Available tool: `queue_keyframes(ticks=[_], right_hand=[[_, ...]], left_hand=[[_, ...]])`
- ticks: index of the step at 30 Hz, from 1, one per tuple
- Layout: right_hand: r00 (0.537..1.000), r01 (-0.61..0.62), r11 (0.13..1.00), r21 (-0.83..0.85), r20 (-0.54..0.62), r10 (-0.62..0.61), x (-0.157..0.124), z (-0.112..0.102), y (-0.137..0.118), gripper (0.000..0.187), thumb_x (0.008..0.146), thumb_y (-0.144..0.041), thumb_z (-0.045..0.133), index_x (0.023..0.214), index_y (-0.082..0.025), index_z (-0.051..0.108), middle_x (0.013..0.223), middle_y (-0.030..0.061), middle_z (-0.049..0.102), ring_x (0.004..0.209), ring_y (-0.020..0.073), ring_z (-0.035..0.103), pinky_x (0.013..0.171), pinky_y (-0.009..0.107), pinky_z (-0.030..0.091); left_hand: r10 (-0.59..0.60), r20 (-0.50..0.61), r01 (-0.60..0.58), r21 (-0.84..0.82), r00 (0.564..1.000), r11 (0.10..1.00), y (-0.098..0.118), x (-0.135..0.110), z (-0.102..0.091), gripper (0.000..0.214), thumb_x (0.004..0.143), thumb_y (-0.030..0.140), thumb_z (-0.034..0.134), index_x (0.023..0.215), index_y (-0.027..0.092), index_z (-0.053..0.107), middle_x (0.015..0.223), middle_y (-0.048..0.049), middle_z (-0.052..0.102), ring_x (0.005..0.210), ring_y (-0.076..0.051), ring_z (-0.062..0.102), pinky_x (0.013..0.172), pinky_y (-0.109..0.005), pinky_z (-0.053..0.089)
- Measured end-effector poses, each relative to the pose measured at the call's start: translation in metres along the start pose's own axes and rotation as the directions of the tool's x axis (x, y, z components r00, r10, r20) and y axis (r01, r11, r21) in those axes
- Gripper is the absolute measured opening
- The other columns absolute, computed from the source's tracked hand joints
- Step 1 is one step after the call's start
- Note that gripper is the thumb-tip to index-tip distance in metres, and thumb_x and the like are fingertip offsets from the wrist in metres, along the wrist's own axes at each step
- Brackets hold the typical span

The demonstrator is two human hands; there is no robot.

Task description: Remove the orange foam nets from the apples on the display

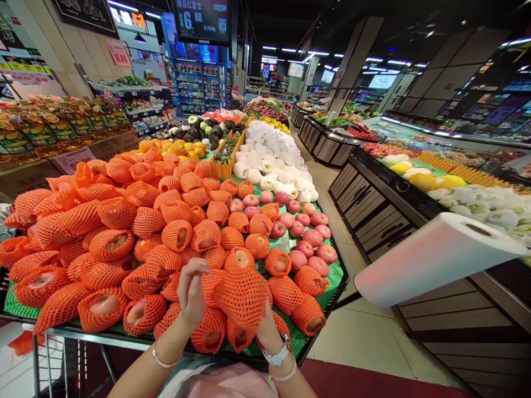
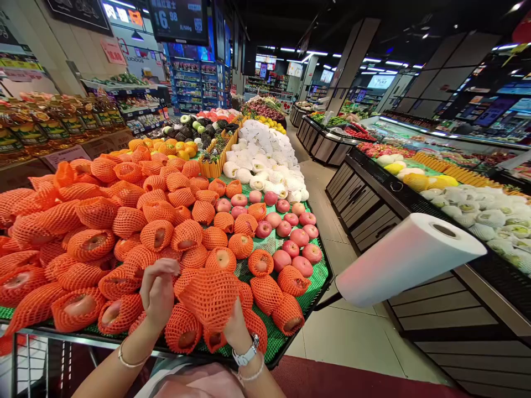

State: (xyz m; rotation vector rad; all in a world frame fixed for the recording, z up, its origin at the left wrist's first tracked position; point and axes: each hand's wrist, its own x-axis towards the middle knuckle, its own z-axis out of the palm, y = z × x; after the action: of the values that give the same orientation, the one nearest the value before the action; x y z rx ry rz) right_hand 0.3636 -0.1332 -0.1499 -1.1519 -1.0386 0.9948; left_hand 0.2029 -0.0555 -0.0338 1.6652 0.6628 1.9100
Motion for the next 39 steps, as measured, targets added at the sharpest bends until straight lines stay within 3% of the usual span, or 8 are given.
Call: queue_keyframes(ticks=[2,5,10,15,20,25,31,39], right_hand=[[0.999,-0.015,1.000,0.006,-0.031,0.015,0.003,-0.006,0.000,0.049,0.072,-0.049,0.073,0.115,-0.027,0.065,0.111,0.0075,0.071,0.111,0.0267,0.064,0.100,0.042,0.051],[0.999,-0.041,0.999,-0.005,-0.003,0.041,0.006,-0.016,-0.007,0.048,0.067,-0.053,0.076,0.106,-0.026,0.068,0.106,0.0083,0.071,0.111,0.0307,0.062,0.104,0.047,0.047],[0.986,-0.067,0.992,-0.105,0.142,0.082,0.007,-0.032,-0.028,0.035,0.063,-0.047,0.080,0.091,-0.029,0.070,0.097,0.0086,0.071,0.110,0.0352,0.061,0.108,0.052,0.042],[0.960,-0.016,0.990,-0.139,0.276,0.054,0.013,-0.030,-0.054,0.034,0.063,-0.039,0.082,0.093,-0.028,0.070,0.105,0.0076,0.068,0.113,0.0347,0.060,0.106,0.050,0.044],[0.993,-0.002,0.995,-0.100,0.118,0.014,0.018,-0.025,-0.062,0.029,0.077,-0.034,0.069,0.105,-0.028,0.067,0.109,0.0059,0.069,0.111,0.0293,0.062,0.104,0.046,0.046],[0.963,0.209,0.950,-0.232,-0.121,-0.241,0.019,-0.035,-0.052,0.021,0.075,-0.018,0.063,0.094,-0.025,0.069,0.106,0.0065,0.069,0.106,0.0266,0.062,0.101,0.046,0.047],[0.935,0.355,0.903,-0.240,0.070,-0.349,0.010,-0.043,-0.037,0.047,0.079,-0.028,0.066,0.125,-0.026,0.054,0.136,0.0125,0.053,0.131,0.0295,0.048,0.108,0.050,0.042],[0.850,0.487,0.803,-0.343,0.395,-0.347,0.015,-0.033,-0.064,0.066,0.084,-0.047,0.065,0.142,-0.027,0.042,0.155,0.0129,0.031,0.145,0.0345,0.029,0.115,0.055,0.029]], left_hand=[[-0.273,0.230,0.274,0.028,0.934,0.961,0.007,0.001,-0.003,0.022,0.097,0.025,0.044,0.091,0.022,0.066,0.072,0.0002,0.061,0.069,-0.016,0.057,0.068,-0.028,0.048],[-0.537,0.473,0.569,0.089,0.698,0.818,0.014,0.004,-0.008,0.022,0.093,0.031,0.053,0.088,0.020,0.071,0.076,-0.0041,0.070,0.073,-0.019,0.064,0.071,-0.031,0.051],[-0.662,0.550,0.755,0.084,0.509,0.650,0.010,0.002,-0.008,0.019,0.083,0.032,0.066,0.098,0.021,0.069,0.091,-0.0058,0.073,0.083,-0.020,0.067,0.077,-0.032,0.053],[-0.643,0.685,0.734,0.232,0.342,0.638,0.008,-0.007,-0.003,0.018,0.076,0.036,0.072,0.073,0.018,0.069,0.075,-0.0038,0.072,0.077,-0.021,0.066,0.076,-0.035,0.054],[-0.684,0.554,0.742,0.166,0.475,0.650,0.005,-0.016,0.004,0.031,0.069,0.041,0.077,0.090,0.019,0.073,0.094,-0.0087,0.075,0.090,-0.027,0.068,0.084,-0.039,0.055],[-0.743,0.424,0.777,0.132,0.518,0.616,-0.011,-0.028,0.009,0.048,0.065,0.045,0.079,0.106,0.020,0.070,0.111,-0.0115,0.073,0.109,-0.033,0.064,0.097,-0.047,0.050],[-0.800,0.255,0.802,0.123,0.543,0.584,-0.021,-0.041,0.005,0.061,0.067,0.049,0.075,0.122,0.024,0.062,0.130,-0.0134,0.063,0.131,-0.036,0.049,0.105,-0.047,0.044],[-0.730,0.449,0.736,0.203,0.516,0.645,0.000,-0.037,0.008,0.049,0.076,0.037,0.067,0.123,0.025,0.059,0.137,-0.0108,0.059,0.133,-0.032,0.048,0.114,-0.050,0.032]])
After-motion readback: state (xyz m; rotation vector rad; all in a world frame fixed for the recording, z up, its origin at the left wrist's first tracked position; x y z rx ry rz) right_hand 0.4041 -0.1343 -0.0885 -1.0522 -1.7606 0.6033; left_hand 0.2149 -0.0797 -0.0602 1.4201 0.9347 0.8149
